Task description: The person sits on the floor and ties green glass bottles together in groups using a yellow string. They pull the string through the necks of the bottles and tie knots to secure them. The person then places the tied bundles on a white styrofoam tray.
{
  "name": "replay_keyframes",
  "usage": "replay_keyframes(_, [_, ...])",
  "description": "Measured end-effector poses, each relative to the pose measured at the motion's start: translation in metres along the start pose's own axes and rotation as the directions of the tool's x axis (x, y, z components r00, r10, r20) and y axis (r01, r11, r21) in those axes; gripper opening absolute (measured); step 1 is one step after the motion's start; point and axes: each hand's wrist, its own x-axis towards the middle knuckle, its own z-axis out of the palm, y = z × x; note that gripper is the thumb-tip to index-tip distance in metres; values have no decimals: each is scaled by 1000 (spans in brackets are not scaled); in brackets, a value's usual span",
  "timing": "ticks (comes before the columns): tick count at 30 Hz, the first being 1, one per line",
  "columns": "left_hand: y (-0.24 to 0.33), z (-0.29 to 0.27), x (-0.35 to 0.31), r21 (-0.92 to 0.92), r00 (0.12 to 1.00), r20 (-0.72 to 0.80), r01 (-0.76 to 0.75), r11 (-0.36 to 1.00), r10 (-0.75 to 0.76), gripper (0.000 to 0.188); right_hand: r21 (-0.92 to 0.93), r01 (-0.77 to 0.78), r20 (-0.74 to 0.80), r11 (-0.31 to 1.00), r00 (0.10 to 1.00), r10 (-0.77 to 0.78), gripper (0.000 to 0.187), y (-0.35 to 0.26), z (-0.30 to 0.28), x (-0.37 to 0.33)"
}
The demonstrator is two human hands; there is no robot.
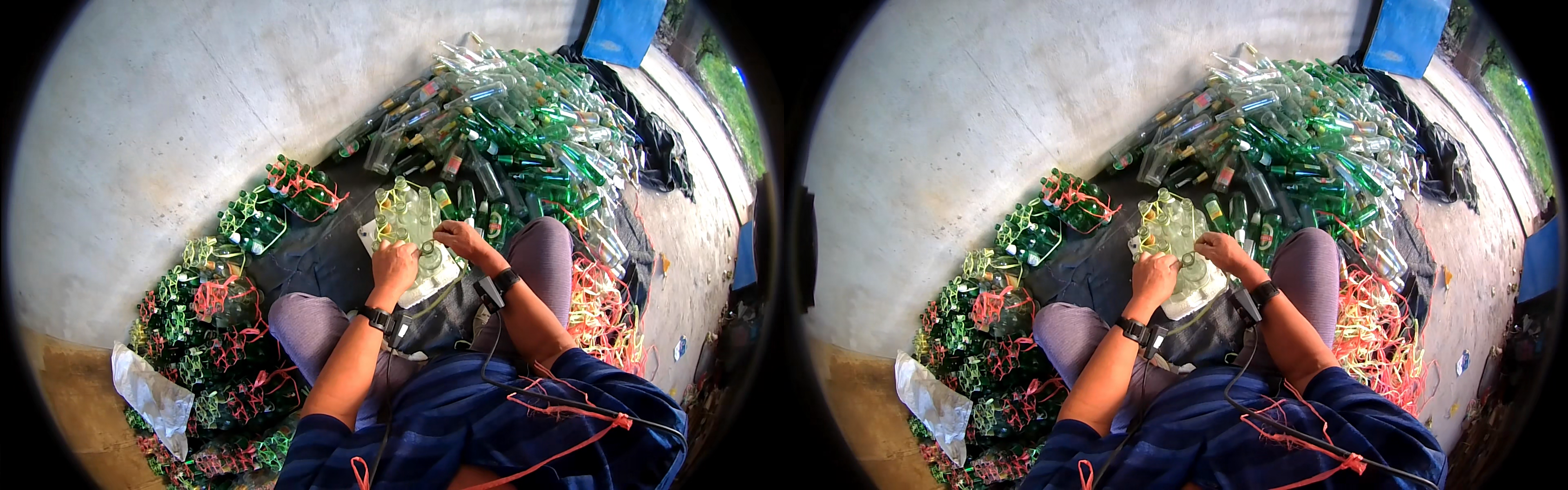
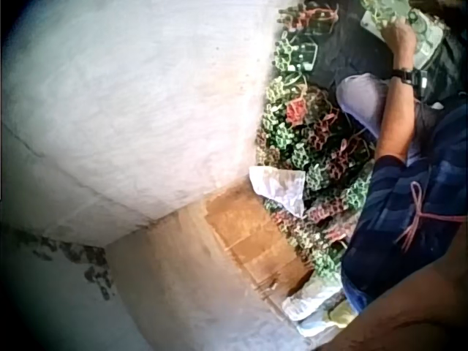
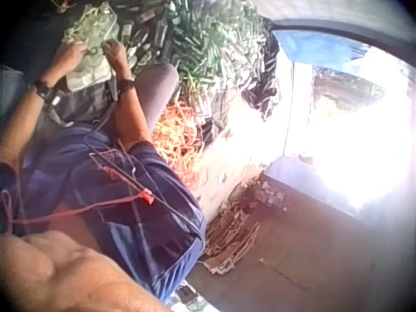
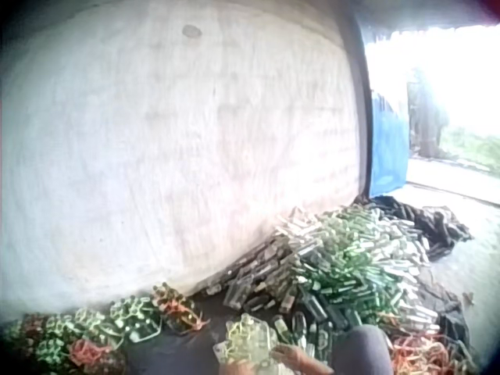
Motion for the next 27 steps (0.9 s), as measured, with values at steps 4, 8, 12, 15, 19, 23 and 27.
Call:
replay_keyframes(4, [2,-2,1,3,1000,1,5,1000,-5,15,-26,60,30,998,998,-59,28,2,-5,1])
replay_keyframes(8, [1,-3,0,-13,1000,5,0,1000,0,16,-14,17,97,1000,995,-15,27,8,-7,4])
replay_keyframes(12, [3,-5,0,-25,1000,8,-4,1000,4,17,-123,66,2,990,998,-66,24,11,1,3])
replay_keyframes(15, [3,-4,0,-24,1000,9,-10,1000,11,16,-239,115,-95,964,986,-141,21,9,14,4])
replay_keyframes(19, [4,-5,0,-15,1000,-5,-21,1000,21,14,-236,55,-142,970,986,-90,19,7,21,5])
replay_keyframes(23, [1,-9,-8,-61,999,-10,-52,997,51,13,-156,-3,-185,988,982,-27,34,18,22,7])
replay_keyframes(27, [2,-33,-16,-203,984,-71,146,968,-163,38,-2,-97,-148,995,984,95,72,17,19,10])
